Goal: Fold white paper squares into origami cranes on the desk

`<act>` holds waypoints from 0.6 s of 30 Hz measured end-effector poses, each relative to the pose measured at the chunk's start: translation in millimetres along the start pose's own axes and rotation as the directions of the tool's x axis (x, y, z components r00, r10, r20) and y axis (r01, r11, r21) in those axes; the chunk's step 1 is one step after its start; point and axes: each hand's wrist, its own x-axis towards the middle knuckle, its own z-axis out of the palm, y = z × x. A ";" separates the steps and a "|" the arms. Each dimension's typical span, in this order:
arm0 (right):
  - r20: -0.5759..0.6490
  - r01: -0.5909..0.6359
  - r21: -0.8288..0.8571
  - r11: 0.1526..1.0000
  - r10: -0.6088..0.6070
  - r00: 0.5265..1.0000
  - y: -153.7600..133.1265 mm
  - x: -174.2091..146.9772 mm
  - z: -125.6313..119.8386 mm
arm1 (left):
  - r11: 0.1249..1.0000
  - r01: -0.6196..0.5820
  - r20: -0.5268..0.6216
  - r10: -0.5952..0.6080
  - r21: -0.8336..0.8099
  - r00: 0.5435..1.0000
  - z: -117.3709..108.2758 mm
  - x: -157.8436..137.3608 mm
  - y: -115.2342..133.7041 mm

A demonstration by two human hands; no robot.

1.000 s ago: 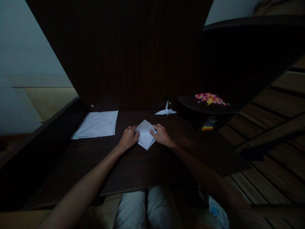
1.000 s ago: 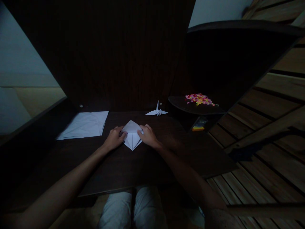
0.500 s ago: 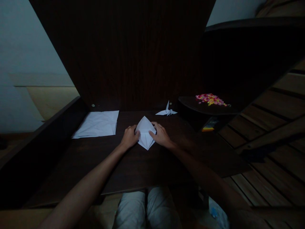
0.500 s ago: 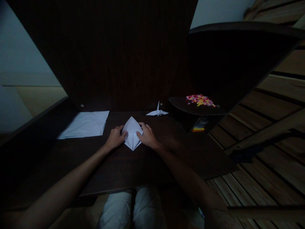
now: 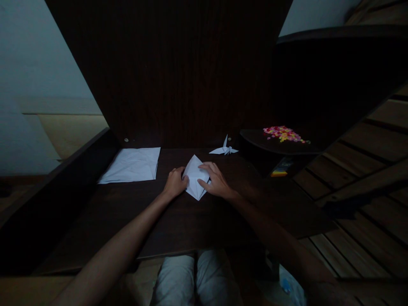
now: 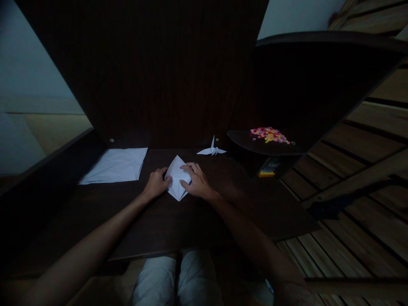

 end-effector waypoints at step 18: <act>0.208 -0.046 -0.191 0.981 0.086 0.974 -0.7 -1.9 2.9 | 0.999 -0.044 0.003 0.044 0.004 0.999 2.8 1.0 1.1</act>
